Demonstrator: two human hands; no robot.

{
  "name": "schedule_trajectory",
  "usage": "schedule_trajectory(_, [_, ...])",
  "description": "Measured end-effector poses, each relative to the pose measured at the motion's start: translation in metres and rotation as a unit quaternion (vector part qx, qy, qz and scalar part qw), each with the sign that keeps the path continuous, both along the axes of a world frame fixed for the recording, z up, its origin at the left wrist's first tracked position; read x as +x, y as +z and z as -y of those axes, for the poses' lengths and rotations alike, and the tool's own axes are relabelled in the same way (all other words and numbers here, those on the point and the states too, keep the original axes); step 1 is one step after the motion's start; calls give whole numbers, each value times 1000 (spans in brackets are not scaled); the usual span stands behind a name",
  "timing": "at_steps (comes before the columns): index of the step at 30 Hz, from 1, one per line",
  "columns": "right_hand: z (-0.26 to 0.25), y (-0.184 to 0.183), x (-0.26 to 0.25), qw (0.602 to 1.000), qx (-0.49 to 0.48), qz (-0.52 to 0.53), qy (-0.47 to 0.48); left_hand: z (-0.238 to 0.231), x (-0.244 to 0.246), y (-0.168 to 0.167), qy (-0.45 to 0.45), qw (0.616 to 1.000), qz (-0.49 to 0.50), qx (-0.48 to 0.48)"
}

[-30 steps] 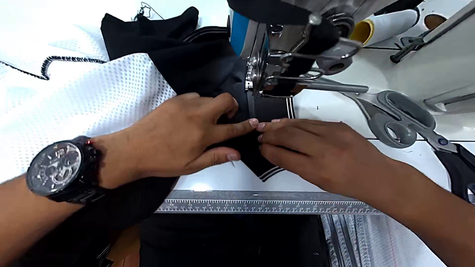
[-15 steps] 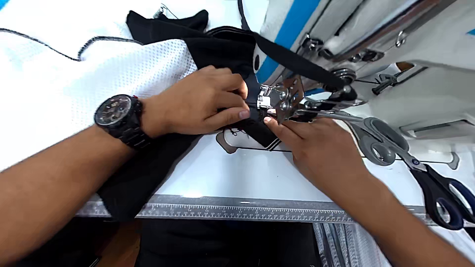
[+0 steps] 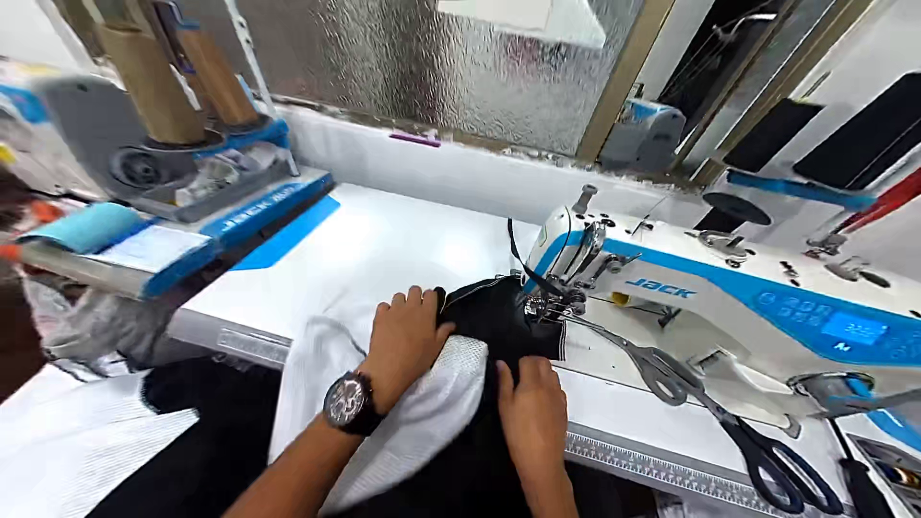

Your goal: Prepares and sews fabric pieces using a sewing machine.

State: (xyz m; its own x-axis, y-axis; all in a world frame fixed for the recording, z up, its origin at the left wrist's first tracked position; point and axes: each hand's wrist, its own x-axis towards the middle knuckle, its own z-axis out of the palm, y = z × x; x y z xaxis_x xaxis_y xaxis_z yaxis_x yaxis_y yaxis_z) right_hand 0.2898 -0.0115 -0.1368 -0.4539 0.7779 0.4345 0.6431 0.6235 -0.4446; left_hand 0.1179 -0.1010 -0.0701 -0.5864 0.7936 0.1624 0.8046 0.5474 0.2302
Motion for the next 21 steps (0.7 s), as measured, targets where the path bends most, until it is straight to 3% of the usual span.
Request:
schedule_trajectory(2, [0, -3, 28, 997, -29, -48, 49, 30, -17, -47, -33, 998, -16, 50])
schedule_trajectory(3, [0, 0, 45, 988, -90, -94, 83, 47, -25, -64, -58, 993, -28, 95])
schedule_trajectory(5, [0, 19, 92, 940, -249, -183, 147, 95, -33, -73, -83, 977, 22, 195])
schedule_trajectory(6, [-2, 36, 113, 924, -267, -221, 163, 126, -36, -66, -73, 959, 93, 256])
schedule_trajectory(8, [-11, 81, 142, 921, -218, -257, 196, 194, -41, -42, -10, 879, 265, 396])
schedule_trajectory(10, [-20, 130, 144, 927, -149, -234, 251, 259, -43, -15, 66, 783, 347, 511])
schedule_trajectory(13, [-24, 181, 76, 912, -108, -161, 362, 346, -56, 21, 180, 749, 304, 561])
schedule_trajectory(17, [3, 208, -79, 845, -114, -166, 495, 462, -102, 61, 306, 733, 143, 590])
schedule_trajectory(21, [44, 230, -177, 767, -43, -282, 574, 578, -102, 122, 280, 687, -33, 669])
